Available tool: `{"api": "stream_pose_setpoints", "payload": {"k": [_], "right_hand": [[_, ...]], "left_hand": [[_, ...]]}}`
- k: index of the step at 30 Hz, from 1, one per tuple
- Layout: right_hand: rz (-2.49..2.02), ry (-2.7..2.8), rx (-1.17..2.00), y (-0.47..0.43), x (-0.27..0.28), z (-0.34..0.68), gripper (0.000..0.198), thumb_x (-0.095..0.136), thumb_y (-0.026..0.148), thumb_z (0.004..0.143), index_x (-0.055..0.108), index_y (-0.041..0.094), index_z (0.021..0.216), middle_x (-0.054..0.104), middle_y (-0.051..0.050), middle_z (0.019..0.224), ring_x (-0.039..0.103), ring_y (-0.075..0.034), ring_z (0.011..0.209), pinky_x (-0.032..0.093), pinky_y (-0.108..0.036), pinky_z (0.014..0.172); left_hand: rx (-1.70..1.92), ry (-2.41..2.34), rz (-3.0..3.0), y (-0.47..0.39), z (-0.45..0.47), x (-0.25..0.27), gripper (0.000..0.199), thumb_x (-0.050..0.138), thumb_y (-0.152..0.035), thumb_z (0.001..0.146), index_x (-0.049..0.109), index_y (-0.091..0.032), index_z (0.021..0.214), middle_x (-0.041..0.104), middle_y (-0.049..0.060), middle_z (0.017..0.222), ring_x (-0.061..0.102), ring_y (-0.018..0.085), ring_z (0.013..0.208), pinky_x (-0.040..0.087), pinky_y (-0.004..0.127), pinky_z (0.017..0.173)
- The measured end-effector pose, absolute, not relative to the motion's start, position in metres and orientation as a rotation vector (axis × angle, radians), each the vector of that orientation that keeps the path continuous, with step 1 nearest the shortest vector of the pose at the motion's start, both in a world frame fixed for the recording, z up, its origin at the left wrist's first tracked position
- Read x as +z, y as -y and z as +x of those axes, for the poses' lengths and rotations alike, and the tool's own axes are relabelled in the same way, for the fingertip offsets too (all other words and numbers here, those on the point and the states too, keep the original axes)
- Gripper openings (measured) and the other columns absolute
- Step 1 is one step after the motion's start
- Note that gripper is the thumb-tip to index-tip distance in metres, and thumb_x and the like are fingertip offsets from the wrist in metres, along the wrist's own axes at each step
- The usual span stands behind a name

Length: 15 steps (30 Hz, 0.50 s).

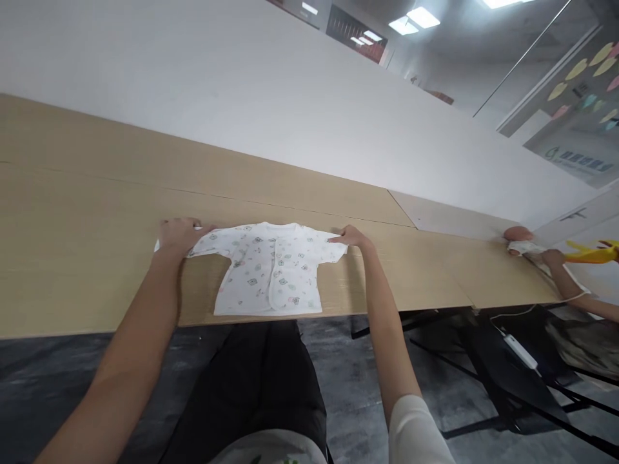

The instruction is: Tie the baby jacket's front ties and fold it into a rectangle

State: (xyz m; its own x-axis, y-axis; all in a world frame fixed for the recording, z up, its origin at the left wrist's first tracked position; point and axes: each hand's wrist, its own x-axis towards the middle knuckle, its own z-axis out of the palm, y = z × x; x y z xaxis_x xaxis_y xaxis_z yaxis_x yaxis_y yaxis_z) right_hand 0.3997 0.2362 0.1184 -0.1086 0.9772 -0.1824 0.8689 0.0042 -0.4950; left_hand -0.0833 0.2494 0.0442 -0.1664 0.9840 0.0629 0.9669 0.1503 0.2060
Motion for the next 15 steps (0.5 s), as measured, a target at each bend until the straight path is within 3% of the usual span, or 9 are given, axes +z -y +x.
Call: {"api": "stream_pose_setpoints", "payload": {"k": [4, 8, 11, 15], "right_hand": [[-1.930, 2.023, 0.646, -0.234, 0.125, 0.413, 0.031, 0.076, 0.036, 0.072, 0.055, 0.019, 0.056, 0.049, 0.004, 0.055, 0.044, -0.010, 0.054, 0.032, -0.023, 0.053], [-2.108, 1.927, 0.029, -0.234, 0.123, 0.399, 0.007, 0.065, 0.020, 0.082, 0.070, 0.015, 0.082, 0.072, -0.012, 0.087, 0.064, -0.023, 0.087, 0.045, -0.036, 0.084], [-2.033, 2.014, -0.240, -0.224, 0.110, 0.363, 0.022, 0.057, 0.014, 0.088, 0.070, 0.014, 0.106, 0.069, -0.021, 0.117, 0.061, -0.031, 0.112, 0.037, -0.046, 0.102], [-1.801, 2.300, 0.138, -0.203, 0.083, 0.302, 0.032, 0.055, 0.038, 0.096, 0.065, 0.021, 0.122, 0.068, -0.014, 0.124, 0.061, -0.028, 0.115, 0.043, -0.038, 0.100]], "left_hand": [[0.354, -2.343, 1.918, -0.248, -0.084, 0.044, 0.069, 0.044, -0.076, 0.081, 0.072, -0.015, 0.093, 0.072, 0.015, 0.091, 0.058, 0.036, 0.104, 0.036, 0.050, 0.095], [0.543, -2.382, 2.086, -0.244, -0.076, 0.045, 0.056, 0.038, -0.062, 0.089, 0.070, -0.017, 0.093, 0.069, 0.013, 0.103, 0.054, 0.032, 0.108, 0.037, 0.050, 0.097], [0.738, -2.131, 2.310, -0.241, -0.053, 0.049, 0.043, 0.037, -0.044, 0.091, 0.070, -0.017, 0.099, 0.068, 0.013, 0.111, 0.055, 0.029, 0.110, 0.040, 0.045, 0.100], [0.651, -1.636, 2.355, -0.242, -0.007, 0.050, 0.043, 0.041, -0.047, 0.088, 0.072, -0.019, 0.099, 0.070, 0.012, 0.111, 0.062, 0.028, 0.103, 0.047, 0.039, 0.093]]}}
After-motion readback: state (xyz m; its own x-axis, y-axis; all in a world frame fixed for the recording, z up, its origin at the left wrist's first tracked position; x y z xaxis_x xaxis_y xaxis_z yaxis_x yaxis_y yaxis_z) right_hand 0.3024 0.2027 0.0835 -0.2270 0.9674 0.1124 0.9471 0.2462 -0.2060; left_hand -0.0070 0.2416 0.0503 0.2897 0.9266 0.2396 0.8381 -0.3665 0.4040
